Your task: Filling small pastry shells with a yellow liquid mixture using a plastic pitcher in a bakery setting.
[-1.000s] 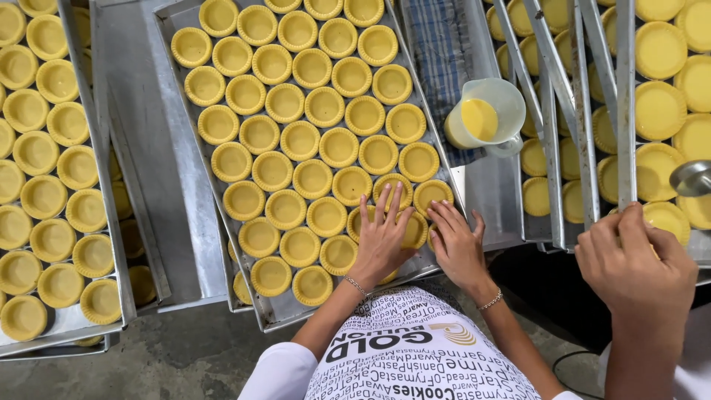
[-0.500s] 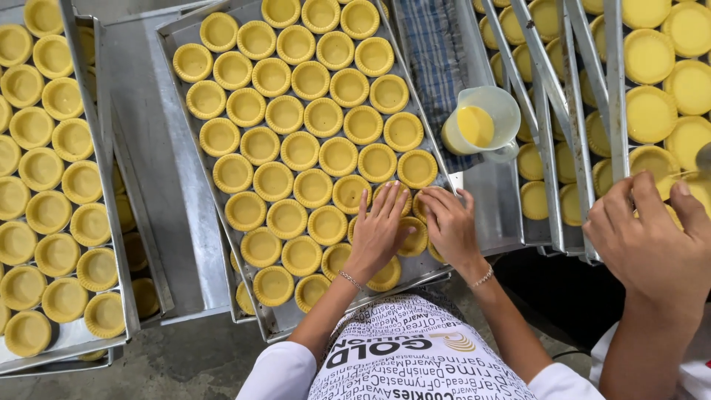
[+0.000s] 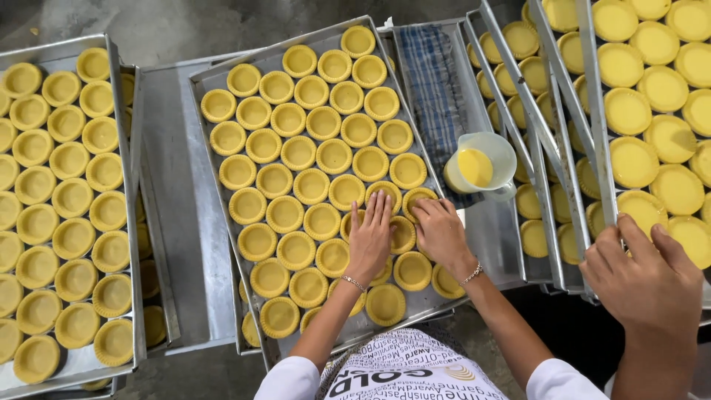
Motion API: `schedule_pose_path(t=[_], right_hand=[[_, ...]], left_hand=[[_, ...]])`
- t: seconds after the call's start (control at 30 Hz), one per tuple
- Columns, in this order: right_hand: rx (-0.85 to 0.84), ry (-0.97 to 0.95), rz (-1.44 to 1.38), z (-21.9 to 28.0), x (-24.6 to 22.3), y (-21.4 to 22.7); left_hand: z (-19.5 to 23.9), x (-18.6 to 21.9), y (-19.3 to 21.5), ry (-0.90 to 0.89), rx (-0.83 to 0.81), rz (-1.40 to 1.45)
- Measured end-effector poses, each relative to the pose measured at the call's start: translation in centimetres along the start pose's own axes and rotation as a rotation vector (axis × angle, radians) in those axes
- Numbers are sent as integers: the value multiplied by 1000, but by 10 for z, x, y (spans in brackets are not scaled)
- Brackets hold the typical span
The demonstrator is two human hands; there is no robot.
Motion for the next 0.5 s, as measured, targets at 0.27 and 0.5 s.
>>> schedule_pose_path(t=[0.27, 0.5], right_hand=[[-31, 64, -41, -4, -1, -2], [-68, 111, 32, -3, 6, -20]], left_hand=[[1, -1, -6, -17, 22, -27], [0, -1, -9, -18, 40, -32]])
Point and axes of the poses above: each hand's wrist, its own z-axis away from the middle knuckle, its own y-axis out of the back of the hand, x = y × z, the point moved 3 cm from there along -z, towards the middle knuckle, and after that the axes turned 11 degrees about y, right-handed, at the moved point
